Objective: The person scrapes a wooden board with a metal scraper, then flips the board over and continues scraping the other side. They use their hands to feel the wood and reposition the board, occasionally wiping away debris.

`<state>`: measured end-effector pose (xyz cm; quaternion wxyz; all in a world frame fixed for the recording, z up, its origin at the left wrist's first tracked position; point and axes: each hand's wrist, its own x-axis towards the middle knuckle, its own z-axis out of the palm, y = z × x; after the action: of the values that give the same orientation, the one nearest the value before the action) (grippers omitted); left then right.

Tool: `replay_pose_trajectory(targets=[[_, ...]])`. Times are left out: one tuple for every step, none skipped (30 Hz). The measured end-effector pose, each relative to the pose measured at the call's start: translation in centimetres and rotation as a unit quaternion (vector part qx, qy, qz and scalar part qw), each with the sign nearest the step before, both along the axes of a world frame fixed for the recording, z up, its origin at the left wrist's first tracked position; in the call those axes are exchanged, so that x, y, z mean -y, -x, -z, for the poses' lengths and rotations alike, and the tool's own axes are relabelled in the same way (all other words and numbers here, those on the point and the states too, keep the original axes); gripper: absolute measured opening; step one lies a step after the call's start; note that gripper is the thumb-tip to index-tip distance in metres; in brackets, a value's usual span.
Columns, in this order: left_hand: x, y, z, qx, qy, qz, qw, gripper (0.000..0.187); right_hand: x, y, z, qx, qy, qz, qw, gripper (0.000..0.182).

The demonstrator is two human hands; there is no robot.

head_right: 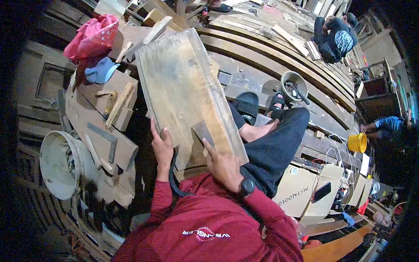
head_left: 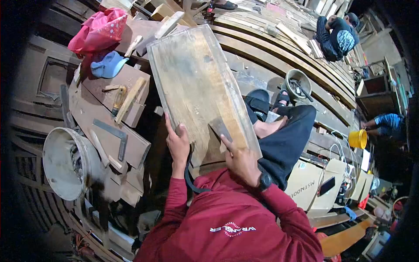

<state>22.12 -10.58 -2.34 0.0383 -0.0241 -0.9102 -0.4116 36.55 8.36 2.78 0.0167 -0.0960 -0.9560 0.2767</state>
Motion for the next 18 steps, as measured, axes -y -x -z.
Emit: replay_pose_trajectory(targets=[[0.0, -0.1, 0.0, -0.002, -0.003, 0.001, 1.0, 0.061, -0.1, -1.7, -1.4, 0.036, -0.018, -0.007, 0.999, 0.059], [-0.1, 0.0, 0.1, -0.004, -0.008, 0.002, 1.0, 0.061, 0.2, -2.9, -2.3, 0.029, -0.021, 0.012, 0.999, 0.058], [0.0, 0.0, 0.2, -0.007, -0.012, 0.003, 1.0, 0.062, 0.5, -3.8, -2.8, 0.071, -0.039, 0.01, 0.997, 0.058], [0.0, -0.1, 0.4, -0.022, -0.014, 0.004, 1.0, 0.062, 0.7, -4.3, -3.0, 0.111, -0.058, 0.007, 0.992, 0.058], [0.0, -0.1, 0.6, -0.039, -0.015, 0.007, 0.999, 0.062, 0.8, -4.1, -2.5, 0.083, -0.059, 0.003, 0.995, 0.058], [0.0, 0.1, 0.7, -0.057, -0.014, 0.014, 0.998, 0.062, 1.0, -3.5, -1.5, 0.054, -0.058, 0.002, 0.997, 0.058], [-0.2, 0.2, 0.6, -0.087, -0.008, 0.018, 0.996, 0.063, 1.1, -2.6, -0.5, 0.022, -0.059, 0.002, 0.998, 0.058], [-0.2, 0.2, 0.4, -0.06, -0.013, 0.015, 0.998, 0.063, 1.1, -1.2, 0.1, 0.01, -0.045, -0.001, 0.999, 0.058], [-0.1, 0.1, 0.2, -0.032, -0.016, 0.011, 0.999, 0.063, 1.0, 0.5, 0.6, -0.002, -0.03, -0.003, 1.0, 0.058], [0.0, 0.0, 0.1, -0.005, -0.02, 0.008, 1.0, 0.063, 0.9, 1.8, 1.1, -0.014, -0.015, -0.006, 1.0, 0.058], [-0.1, 0.1, 0.1, -0.018, -0.022, 0.014, 0.999, 0.063, 0.7, 2.8, 1.1, -0.014, -0.028, -0.006, 0.999, 0.059], [0.0, 0.2, 0.0, -0.038, -0.02, 0.015, 0.999, 0.063, 0.6, 3.0, 0.8, -0.005, -0.023, -0.006, 1.0, 0.059], [-0.1, 0.1, 0.0, -0.057, -0.017, 0.015, 0.998, 0.063, 0.6, 2.7, 0.4, 0.004, -0.017, -0.006, 1.0, 0.059], [-0.3, 0.0, -0.2, -0.072, -0.012, 0.017, 0.997, 0.062, 0.6, 2.1, -0.4, 0.017, -0.011, -0.005, 1.0, 0.059], [-0.4, -0.1, -1.4, -0.001, -0.039, 0.022, 0.999, 0.066, 0.6, 1.0, -2.2, 0.066, -0.018, -0.008, 0.998, 0.058], [-0.3, 0.0, -1.3, 0.005, -0.042, 0.022, 0.999, 0.066, 0.5, -0.6, -2.1, 0.046, -0.017, -0.004, 0.999, 0.058], [-0.2, 0.0, -1.0, 0.014, -0.045, 0.021, 0.999, 0.067, 0.4, -2.5, -2.0, 0.028, -0.018, -0.001, 0.999, 0.057], [-0.2, -0.1, -0.7, 0.024, -0.05, 0.019, 0.998, 0.067, 0.5, -3.7, -2.5, 0.011, -0.02, 0.002, 1.0, 0.057]])
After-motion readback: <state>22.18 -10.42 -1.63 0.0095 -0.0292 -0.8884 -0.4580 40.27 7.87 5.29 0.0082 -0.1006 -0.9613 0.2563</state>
